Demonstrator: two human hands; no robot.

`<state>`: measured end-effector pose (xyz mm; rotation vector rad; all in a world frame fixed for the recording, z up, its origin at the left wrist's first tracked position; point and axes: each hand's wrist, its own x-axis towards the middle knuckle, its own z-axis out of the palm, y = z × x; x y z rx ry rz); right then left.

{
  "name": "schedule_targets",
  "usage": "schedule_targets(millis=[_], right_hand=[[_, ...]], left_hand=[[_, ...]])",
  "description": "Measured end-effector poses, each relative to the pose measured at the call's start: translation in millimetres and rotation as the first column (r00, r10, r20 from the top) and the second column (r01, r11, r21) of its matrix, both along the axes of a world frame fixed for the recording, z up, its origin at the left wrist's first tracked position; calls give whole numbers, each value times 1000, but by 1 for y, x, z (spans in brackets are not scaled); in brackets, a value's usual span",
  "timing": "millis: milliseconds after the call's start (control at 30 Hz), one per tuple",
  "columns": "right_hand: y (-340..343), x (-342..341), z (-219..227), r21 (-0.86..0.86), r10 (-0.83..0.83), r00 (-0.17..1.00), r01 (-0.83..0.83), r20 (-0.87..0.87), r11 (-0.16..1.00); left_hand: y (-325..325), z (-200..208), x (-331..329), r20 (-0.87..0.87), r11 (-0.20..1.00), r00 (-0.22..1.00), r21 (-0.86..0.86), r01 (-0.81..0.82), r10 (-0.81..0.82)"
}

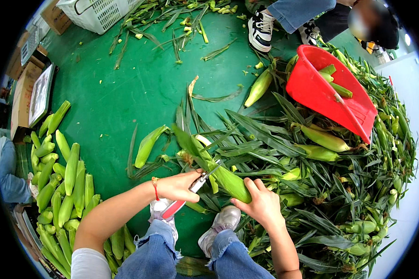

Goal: The person husks corn by cutting the base with shears and peeling back the leaves by hand, then places the husked corn into a pile or a basket.

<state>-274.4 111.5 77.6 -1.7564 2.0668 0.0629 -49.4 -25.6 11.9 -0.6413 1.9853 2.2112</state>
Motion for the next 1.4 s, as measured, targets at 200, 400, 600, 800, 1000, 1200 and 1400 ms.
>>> schedule_targets(millis=[200,400,600,800,1000,1200,1400], right_hand=[[7,-9,-6,-79,-86,965,108,246,991],[20,-5,-35,316,-603,137,749,786,583],[9,42,-29,-101,-148,448,486,882,868],[-45,-113,-24,-343,-268,959,223,-91,912],[29,-301,-94,-172,-151,767,54,-623,984],[9,-219,-38,-432,-263,964,255,42,865],[-51,-97,16,-30,-206,127,908,970,418]], left_hand=[[7,-29,11,278,878,908,-449,-166,314],[18,-10,0,409,962,895,-117,247,-180],[64,-6,-12,-9,754,808,365,-546,590],[67,17,147,173,382,508,471,-795,844],[97,10,310,337,-279,-182,267,-922,924],[61,20,464,-17,-416,-433,248,-875,901],[55,4,275,249,26,112,324,-946,962]])
